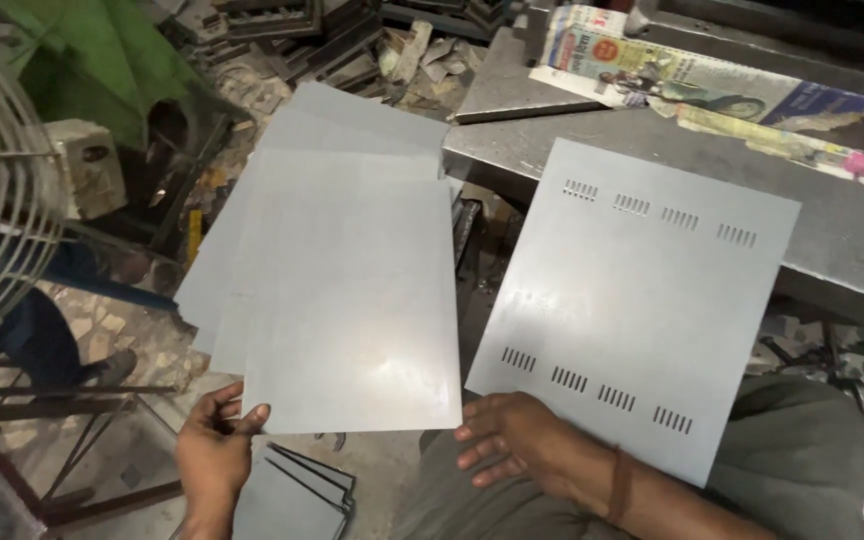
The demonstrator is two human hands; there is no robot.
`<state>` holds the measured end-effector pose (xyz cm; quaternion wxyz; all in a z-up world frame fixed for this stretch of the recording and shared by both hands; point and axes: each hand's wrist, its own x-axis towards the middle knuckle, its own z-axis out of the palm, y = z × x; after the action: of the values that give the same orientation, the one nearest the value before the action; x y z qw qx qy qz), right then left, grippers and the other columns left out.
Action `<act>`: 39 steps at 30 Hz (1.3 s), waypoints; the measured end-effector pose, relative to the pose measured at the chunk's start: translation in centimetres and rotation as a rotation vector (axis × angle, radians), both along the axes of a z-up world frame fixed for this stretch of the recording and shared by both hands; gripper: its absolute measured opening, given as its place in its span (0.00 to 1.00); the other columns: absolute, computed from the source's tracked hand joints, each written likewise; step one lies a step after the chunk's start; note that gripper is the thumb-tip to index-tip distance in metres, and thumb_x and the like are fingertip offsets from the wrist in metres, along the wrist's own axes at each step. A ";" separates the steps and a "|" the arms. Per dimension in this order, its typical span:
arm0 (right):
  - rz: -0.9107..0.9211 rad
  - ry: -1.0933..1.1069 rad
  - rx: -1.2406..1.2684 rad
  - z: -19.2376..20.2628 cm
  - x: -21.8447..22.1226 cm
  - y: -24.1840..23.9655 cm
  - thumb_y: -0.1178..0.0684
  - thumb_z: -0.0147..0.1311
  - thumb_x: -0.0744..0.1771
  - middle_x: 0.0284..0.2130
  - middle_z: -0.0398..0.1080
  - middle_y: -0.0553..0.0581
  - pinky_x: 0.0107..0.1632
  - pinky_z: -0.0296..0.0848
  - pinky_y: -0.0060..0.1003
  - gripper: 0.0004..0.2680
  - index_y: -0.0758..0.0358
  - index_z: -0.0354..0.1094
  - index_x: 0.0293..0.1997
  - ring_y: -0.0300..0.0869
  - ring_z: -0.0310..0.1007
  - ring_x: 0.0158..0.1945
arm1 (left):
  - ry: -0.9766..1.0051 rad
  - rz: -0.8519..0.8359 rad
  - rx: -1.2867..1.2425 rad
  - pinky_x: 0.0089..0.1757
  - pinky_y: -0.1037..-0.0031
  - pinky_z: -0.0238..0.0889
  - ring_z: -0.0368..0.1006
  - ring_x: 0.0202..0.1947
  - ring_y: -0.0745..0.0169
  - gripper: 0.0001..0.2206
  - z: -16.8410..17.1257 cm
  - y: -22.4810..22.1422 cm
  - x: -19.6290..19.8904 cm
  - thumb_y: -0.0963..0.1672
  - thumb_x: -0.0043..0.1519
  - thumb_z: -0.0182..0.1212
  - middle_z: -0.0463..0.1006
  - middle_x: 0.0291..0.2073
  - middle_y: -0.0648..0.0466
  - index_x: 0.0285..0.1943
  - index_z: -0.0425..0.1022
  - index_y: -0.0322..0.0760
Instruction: Operating a machine to punch ventilation slots into sheet metal panels.
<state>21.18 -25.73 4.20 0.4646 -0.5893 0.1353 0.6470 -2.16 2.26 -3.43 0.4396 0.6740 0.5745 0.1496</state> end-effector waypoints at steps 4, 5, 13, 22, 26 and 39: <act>0.024 -0.005 -0.005 -0.6 0.2 0.0 0.59 0.49 0.68 0.47 0.72 0.65 0.38 0.78 0.39 0.16 0.75 0.61 0.62 0.50 0.77 0.42 | 0.046 -0.005 0.051 0.36 0.68 0.64 0.69 0.30 0.56 0.21 -1.2 0.4 -0.4 0.36 0.55 0.71 0.74 0.38 0.45 0.58 0.77 0.29; 0.046 -0.021 0.004 -0.8 0.1 0.0 0.59 0.49 0.68 0.46 0.73 0.65 0.37 0.79 0.39 0.15 0.75 0.61 0.61 0.50 0.78 0.41 | 0.072 0.013 0.050 0.35 0.66 0.64 0.68 0.31 0.55 0.21 -1.3 0.5 -0.5 0.36 0.54 0.72 0.75 0.39 0.45 0.58 0.77 0.30; 0.075 -0.057 0.028 -0.9 0.0 -0.1 0.58 0.48 0.68 0.44 0.73 0.64 0.35 0.80 0.36 0.14 0.74 0.62 0.60 0.49 0.79 0.42 | 0.030 0.067 -0.013 0.28 0.64 0.63 0.69 0.27 0.56 0.20 -1.8 0.8 -0.3 0.36 0.56 0.71 0.73 0.37 0.45 0.59 0.76 0.30; -0.018 0.024 0.043 -0.8 0.4 -0.2 0.60 0.44 0.69 0.45 0.73 0.66 0.39 0.80 0.36 0.12 0.75 0.63 0.58 0.48 0.78 0.43 | 0.059 0.073 -0.068 0.28 0.60 0.63 0.69 0.30 0.49 0.19 -1.1 0.8 0.1 0.37 0.58 0.70 0.69 0.39 0.44 0.59 0.74 0.27; -0.094 0.081 0.046 -2.6 0.5 -0.4 0.62 0.52 0.68 0.37 0.74 0.64 0.31 0.74 0.34 0.11 0.77 0.65 0.54 0.45 0.75 0.32 | 0.107 0.047 0.049 0.27 0.59 0.69 0.71 0.29 0.49 0.20 -2.1 1.0 -0.3 0.37 0.56 0.73 0.73 0.36 0.42 0.58 0.77 0.26; 0.282 -0.256 0.337 1.5 -0.2 3.9 0.46 0.57 0.69 0.17 0.68 0.50 0.26 0.68 0.24 0.11 0.66 0.68 0.41 0.34 0.70 0.20 | -0.092 -0.153 0.088 0.44 0.63 0.73 0.79 0.34 0.47 0.19 -7.6 5.5 -5.2 0.33 0.52 0.71 0.82 0.33 0.31 0.54 0.77 0.14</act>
<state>20.97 -21.86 5.75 0.4746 -0.5938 -0.1178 0.6390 -7.35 7.78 -10.98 0.4455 0.7271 0.4935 0.1712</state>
